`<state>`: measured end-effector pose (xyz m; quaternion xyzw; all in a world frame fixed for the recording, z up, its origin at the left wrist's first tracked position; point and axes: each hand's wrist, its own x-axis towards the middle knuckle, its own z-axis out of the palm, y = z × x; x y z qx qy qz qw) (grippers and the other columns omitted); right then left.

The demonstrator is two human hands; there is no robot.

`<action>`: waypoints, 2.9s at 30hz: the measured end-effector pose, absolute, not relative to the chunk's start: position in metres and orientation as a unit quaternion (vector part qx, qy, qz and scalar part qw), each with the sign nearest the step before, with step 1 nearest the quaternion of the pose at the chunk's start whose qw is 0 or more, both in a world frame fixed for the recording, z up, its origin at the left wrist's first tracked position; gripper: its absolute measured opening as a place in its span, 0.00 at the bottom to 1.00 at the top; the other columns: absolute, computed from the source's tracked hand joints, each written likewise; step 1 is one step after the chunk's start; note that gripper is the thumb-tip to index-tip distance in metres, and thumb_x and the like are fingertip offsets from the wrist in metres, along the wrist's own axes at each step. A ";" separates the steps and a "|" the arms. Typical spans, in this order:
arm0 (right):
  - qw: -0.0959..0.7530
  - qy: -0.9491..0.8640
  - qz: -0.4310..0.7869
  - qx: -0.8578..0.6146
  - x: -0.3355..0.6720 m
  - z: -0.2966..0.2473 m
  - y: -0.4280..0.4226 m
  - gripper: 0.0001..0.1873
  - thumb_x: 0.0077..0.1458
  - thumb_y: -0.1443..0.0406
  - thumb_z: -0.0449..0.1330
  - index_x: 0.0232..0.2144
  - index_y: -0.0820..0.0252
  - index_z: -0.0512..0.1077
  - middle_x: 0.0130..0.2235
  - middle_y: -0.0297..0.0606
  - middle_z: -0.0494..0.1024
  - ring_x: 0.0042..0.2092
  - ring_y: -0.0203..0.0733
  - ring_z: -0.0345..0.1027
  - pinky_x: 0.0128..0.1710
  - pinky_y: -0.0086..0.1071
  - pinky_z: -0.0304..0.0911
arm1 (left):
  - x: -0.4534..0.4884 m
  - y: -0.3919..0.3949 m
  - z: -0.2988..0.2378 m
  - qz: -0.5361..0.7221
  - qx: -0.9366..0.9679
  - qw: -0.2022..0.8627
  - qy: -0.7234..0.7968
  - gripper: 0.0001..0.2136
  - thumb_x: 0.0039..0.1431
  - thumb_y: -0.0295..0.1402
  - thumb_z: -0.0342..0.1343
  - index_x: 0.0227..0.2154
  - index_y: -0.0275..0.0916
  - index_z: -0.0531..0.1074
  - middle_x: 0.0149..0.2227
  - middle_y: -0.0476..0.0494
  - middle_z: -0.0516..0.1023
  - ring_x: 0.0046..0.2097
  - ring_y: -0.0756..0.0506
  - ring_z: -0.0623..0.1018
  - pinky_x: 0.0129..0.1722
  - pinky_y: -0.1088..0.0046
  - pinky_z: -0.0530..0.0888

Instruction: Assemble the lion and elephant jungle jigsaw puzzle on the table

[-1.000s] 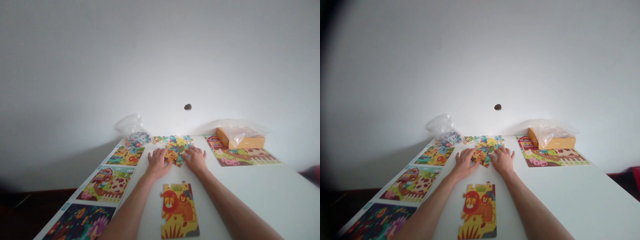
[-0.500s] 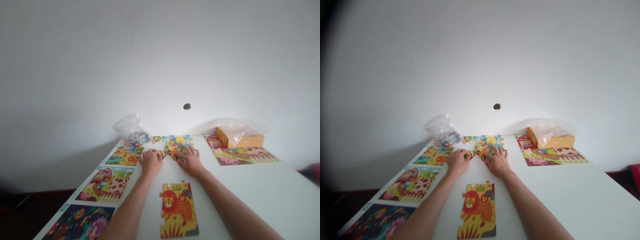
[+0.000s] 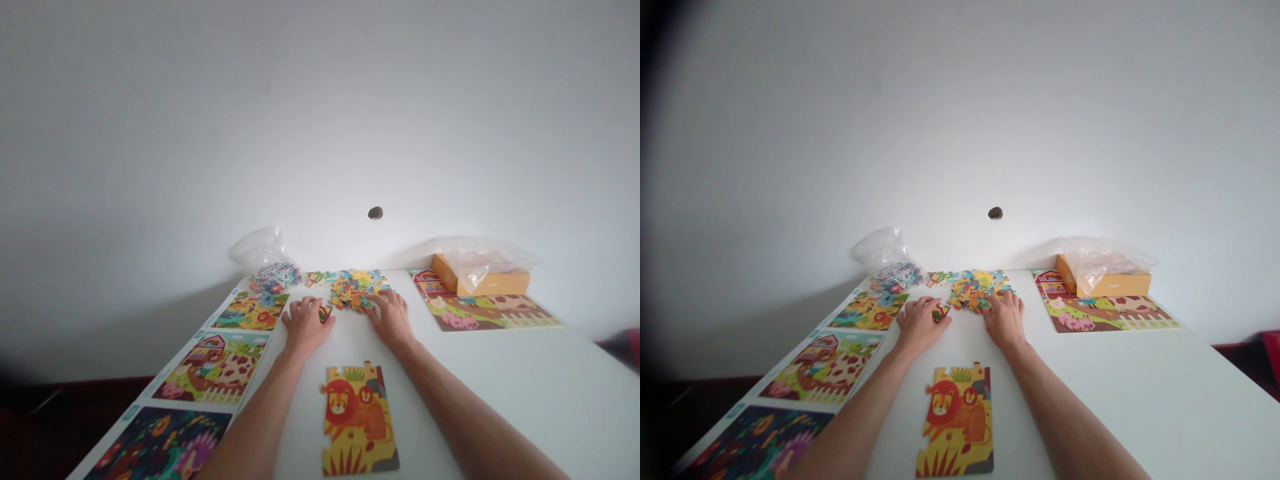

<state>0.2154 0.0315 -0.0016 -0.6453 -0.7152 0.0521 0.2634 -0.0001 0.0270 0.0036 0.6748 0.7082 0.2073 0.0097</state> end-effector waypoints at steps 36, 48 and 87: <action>0.412 -0.671 0.441 -0.430 0.210 -0.008 0.033 0.18 0.53 0.52 0.62 0.37 0.60 0.73 0.25 0.31 0.72 0.26 0.36 0.62 0.28 0.29 0.56 | 0.004 0.031 0.001 0.397 0.726 0.244 0.506 0.11 0.60 0.38 0.54 0.32 0.39 0.80 0.31 0.47 0.82 0.33 0.46 0.78 0.36 0.73 0.71; 0.413 -0.664 0.414 -0.466 0.227 -0.007 0.032 0.14 0.49 0.57 0.64 0.35 0.61 0.77 0.27 0.34 0.77 0.28 0.37 0.66 0.29 0.30 0.59 | 0.007 0.026 0.006 0.359 0.761 0.267 0.471 0.10 0.59 0.37 0.57 0.39 0.42 0.81 0.37 0.46 0.83 0.40 0.44 0.79 0.44 0.70 0.73; 0.280 -0.720 0.481 -0.414 0.248 -0.004 0.035 0.09 0.43 0.62 0.66 0.27 0.63 0.75 0.21 0.29 0.70 0.23 0.30 0.54 0.22 0.26 0.46 | 0.006 0.017 0.020 0.132 0.885 0.187 0.405 0.30 0.39 0.56 0.68 0.47 0.54 0.76 0.61 0.46 0.68 0.63 0.32 0.62 0.64 0.47 0.52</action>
